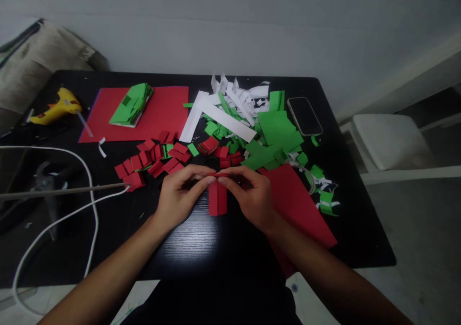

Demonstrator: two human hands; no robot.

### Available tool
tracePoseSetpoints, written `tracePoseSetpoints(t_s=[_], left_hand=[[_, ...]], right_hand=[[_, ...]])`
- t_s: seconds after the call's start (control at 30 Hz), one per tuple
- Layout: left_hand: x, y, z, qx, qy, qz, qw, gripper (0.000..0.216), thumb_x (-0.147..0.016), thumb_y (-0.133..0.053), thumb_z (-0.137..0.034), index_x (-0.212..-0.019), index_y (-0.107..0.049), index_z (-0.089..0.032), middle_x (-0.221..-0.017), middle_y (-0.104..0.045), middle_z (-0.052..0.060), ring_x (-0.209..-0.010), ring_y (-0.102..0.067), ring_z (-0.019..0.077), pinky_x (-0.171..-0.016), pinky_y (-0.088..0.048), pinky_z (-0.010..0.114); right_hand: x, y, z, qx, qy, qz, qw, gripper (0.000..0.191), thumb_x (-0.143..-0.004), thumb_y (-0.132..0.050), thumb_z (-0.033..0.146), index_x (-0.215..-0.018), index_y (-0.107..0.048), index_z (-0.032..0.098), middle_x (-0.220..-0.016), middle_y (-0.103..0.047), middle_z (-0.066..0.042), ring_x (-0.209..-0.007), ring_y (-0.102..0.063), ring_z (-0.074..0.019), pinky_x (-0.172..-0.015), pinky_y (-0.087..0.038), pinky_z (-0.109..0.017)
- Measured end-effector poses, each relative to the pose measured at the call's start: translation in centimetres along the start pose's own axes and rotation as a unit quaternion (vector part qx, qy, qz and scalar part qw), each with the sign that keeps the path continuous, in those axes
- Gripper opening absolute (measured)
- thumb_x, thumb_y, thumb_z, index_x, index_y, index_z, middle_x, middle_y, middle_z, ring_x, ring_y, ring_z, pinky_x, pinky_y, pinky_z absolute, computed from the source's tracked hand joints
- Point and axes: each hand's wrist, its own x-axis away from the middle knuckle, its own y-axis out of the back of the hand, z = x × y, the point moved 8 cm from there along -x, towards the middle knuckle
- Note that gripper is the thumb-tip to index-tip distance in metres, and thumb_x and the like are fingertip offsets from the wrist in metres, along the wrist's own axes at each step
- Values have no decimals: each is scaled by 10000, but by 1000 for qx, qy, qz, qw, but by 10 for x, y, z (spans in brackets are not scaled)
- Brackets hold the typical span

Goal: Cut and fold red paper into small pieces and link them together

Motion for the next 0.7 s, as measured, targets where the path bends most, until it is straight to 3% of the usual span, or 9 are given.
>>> tracePoseSetpoints(t_s=[0.7], left_hand=[[3, -1, -3, -69, -43, 6, 997, 93, -908, -720, -294, -933, -772, -221, -859, -781, 22, -747, -697, 153, -732, -571, 251]], right_hand=[[2, -2, -3, 14, 0, 17, 1000, 93, -897, -751, 330, -945, -774, 254, -942, -804, -26, -872, -754, -202, -859, -600, -347]])
